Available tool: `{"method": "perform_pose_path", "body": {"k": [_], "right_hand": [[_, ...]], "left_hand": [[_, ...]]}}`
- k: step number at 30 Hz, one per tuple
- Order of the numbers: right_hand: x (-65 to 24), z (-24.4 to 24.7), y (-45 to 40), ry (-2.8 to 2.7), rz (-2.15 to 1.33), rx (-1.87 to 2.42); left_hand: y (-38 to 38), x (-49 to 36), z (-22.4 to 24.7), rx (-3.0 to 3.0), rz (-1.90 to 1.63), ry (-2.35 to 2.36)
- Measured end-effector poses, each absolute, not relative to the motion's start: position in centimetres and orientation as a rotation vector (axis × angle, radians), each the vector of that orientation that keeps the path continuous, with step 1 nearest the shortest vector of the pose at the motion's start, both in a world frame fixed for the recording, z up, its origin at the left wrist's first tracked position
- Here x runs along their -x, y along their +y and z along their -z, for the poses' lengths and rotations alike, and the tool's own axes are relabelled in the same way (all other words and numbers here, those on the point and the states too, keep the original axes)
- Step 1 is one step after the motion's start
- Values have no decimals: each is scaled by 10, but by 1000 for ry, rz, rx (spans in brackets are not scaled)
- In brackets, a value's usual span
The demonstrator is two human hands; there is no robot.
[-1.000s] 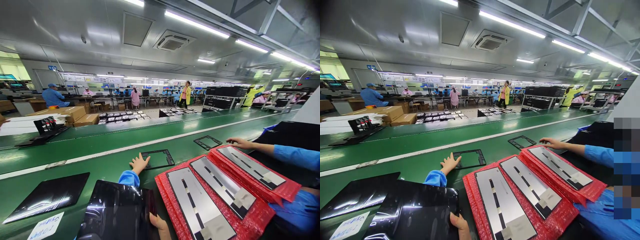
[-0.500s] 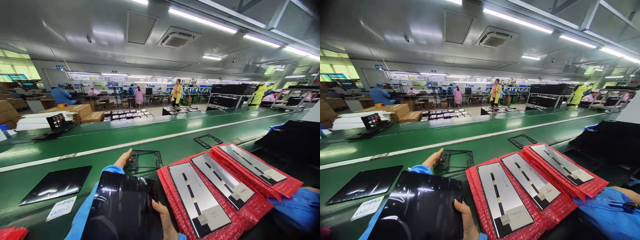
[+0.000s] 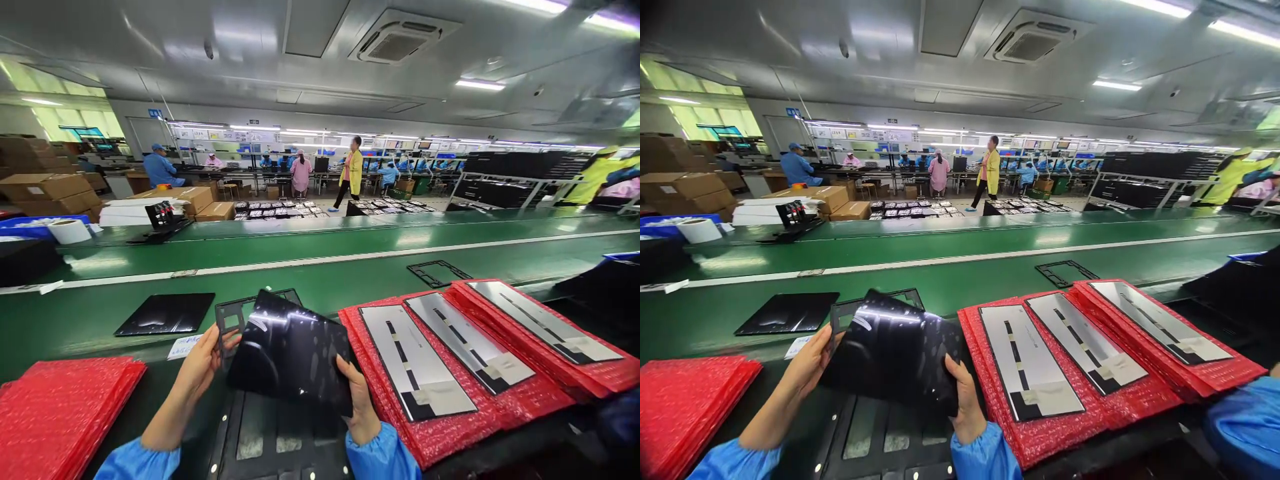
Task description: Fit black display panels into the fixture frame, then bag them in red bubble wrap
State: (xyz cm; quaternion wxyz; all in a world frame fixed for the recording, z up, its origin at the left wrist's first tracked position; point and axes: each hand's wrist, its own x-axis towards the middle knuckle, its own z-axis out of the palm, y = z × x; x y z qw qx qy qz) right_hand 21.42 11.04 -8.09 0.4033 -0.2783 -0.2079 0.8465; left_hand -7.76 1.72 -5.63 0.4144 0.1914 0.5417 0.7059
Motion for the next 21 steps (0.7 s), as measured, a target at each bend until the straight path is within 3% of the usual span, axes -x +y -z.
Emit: {"method": "perform_pose_path", "body": {"k": [10,15,21], "right_hand": [[-291,102,92,-1420,-1082,982],[-301,105,95,-1436,-1046,1052],[-305,92,87,-1340,-1170,1103]], "left_hand": [[-68,26,89,-178,-1521,1275],[-65,13,107,-340,-1361,1417],[-63,20,110,-1076,-994,2306]]}}
